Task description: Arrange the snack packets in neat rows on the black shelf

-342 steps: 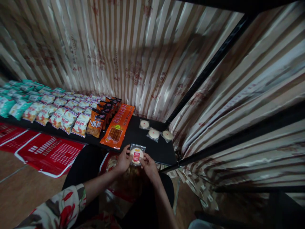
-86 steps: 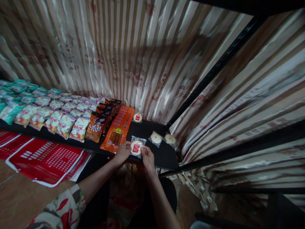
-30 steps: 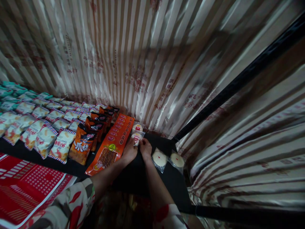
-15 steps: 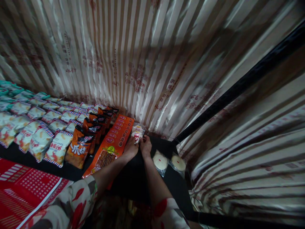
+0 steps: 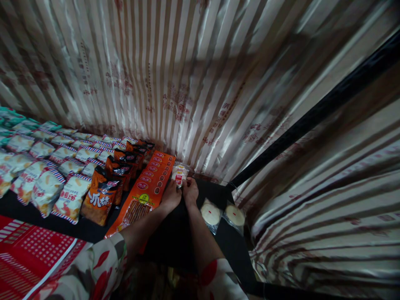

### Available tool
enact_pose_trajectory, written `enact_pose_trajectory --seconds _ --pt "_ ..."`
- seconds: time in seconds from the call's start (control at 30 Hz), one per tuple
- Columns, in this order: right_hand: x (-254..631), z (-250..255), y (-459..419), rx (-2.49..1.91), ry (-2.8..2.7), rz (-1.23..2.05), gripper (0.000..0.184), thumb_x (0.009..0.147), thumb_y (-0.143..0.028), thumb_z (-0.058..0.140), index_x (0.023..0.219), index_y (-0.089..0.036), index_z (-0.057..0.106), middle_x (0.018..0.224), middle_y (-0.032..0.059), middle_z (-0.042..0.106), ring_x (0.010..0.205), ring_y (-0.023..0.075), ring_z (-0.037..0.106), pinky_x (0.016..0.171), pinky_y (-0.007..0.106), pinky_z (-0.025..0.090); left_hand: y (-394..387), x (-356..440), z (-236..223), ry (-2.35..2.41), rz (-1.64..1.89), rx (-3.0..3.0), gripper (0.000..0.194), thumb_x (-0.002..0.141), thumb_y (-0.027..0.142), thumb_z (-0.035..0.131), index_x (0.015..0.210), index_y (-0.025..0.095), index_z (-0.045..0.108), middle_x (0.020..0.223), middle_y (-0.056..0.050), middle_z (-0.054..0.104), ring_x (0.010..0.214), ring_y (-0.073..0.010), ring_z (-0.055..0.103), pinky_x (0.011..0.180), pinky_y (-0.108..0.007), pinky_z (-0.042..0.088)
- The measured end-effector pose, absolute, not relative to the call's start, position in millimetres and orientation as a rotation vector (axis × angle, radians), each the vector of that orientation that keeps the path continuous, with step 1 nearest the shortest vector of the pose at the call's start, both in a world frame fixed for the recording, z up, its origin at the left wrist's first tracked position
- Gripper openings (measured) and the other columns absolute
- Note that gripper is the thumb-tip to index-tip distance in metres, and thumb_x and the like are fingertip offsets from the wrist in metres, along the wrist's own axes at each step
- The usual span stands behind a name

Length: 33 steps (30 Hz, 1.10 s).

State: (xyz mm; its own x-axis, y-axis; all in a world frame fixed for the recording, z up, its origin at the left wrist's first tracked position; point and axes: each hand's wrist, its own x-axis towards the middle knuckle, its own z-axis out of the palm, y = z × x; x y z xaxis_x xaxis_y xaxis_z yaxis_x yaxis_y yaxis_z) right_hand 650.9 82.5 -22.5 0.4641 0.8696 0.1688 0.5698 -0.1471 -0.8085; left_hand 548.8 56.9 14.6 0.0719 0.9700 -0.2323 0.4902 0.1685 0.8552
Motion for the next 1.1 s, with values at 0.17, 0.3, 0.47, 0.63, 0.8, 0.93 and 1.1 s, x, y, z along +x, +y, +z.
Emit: enact_pose_trajectory --seconds 0.17,0.3,0.47,0.63,0.8,0.93,1.1 --pt "652.6 -28.7 82.3 -1.795 -1.247 0.393 0.029 0.079 -0.037 0.048 0.096 -0.016 0.059 0.087 0.0074 0.066 0.078 0.0179 0.06 0.073 0.028 0.044 52.5 550.0 18.6 1.592 0.617 1.528 0.053 0.084 0.016 0.044 0.135 0.005 0.037 0.148 -0.018 0.024 0.137 -0.0234 0.022 0.112 -0.034 0.019" --pt "651.6 -29.9 81.9 -1.784 -1.243 0.352 0.032 0.079 -0.038 0.047 0.097 -0.014 0.059 0.085 0.0086 0.066 0.079 0.0197 0.06 0.075 0.03 0.044 48.3 549.7 26.1 1.633 0.557 1.607 0.051 0.086 0.015 0.04 0.135 0.006 0.037 0.148 -0.015 0.026 0.137 -0.0202 0.022 0.113 -0.03 0.018" --pt "651.4 -31.0 73.6 -1.763 -1.231 0.277 0.032 0.078 -0.034 0.048 0.099 -0.013 0.059 0.09 0.0106 0.066 0.086 0.021 0.059 0.08 0.032 0.044 38.0 551.0 31.5 1.655 0.535 1.672 0.05 0.087 0.016 0.037 0.136 0.005 0.035 0.149 -0.014 0.024 0.138 -0.0194 0.02 0.113 -0.029 0.018" --pt "651.8 -31.6 56.9 -1.749 -1.229 0.238 0.03 0.078 -0.03 0.047 0.098 -0.012 0.06 0.094 0.0125 0.065 0.086 0.0215 0.059 0.082 0.033 0.044 21.5 552.7 35.9 1.607 0.605 1.73 0.049 0.085 0.013 0.04 0.133 0.005 0.04 0.145 -0.015 0.033 0.136 -0.0173 0.027 0.112 -0.025 0.02" --pt "648.3 -28.8 37.0 -1.745 -1.236 0.272 0.03 0.079 -0.029 0.043 0.096 -0.013 0.061 0.094 0.0115 0.066 0.088 0.0213 0.059 0.082 0.033 0.044 1.3 550.7 49.4 1.621 0.521 1.683 0.044 0.085 0.013 0.039 0.128 0.008 0.048 0.143 -0.014 0.037 0.131 -0.0193 0.037 0.108 -0.026 0.029" --pt "642.3 -27.2 19.1 -1.763 -1.208 0.32 0.03 0.078 -0.028 0.042 0.095 -0.015 0.063 0.095 0.0099 0.067 0.087 0.0206 0.061 0.08 0.031 0.045 -14.9 547.6 53.4 1.615 0.48 1.691 0.044 0.086 0.012 0.038 0.129 0.007 0.047 0.141 -0.014 0.04 0.129 -0.0192 0.04 0.107 -0.026 0.029" --pt "635.8 -26.8 -3.5 -1.811 -1.209 0.374 0.031 0.077 -0.026 0.041 0.094 -0.016 0.064 0.093 0.0084 0.069 0.084 0.0197 0.064 0.076 0.029 0.047 -35.0 543.8 54.6 1.615 0.478 1.716 0.043 0.085 0.011 0.038 0.127 0.006 0.049 0.134 -0.014 0.05 0.124 -0.0172 0.045 0.104 -0.022 0.031"
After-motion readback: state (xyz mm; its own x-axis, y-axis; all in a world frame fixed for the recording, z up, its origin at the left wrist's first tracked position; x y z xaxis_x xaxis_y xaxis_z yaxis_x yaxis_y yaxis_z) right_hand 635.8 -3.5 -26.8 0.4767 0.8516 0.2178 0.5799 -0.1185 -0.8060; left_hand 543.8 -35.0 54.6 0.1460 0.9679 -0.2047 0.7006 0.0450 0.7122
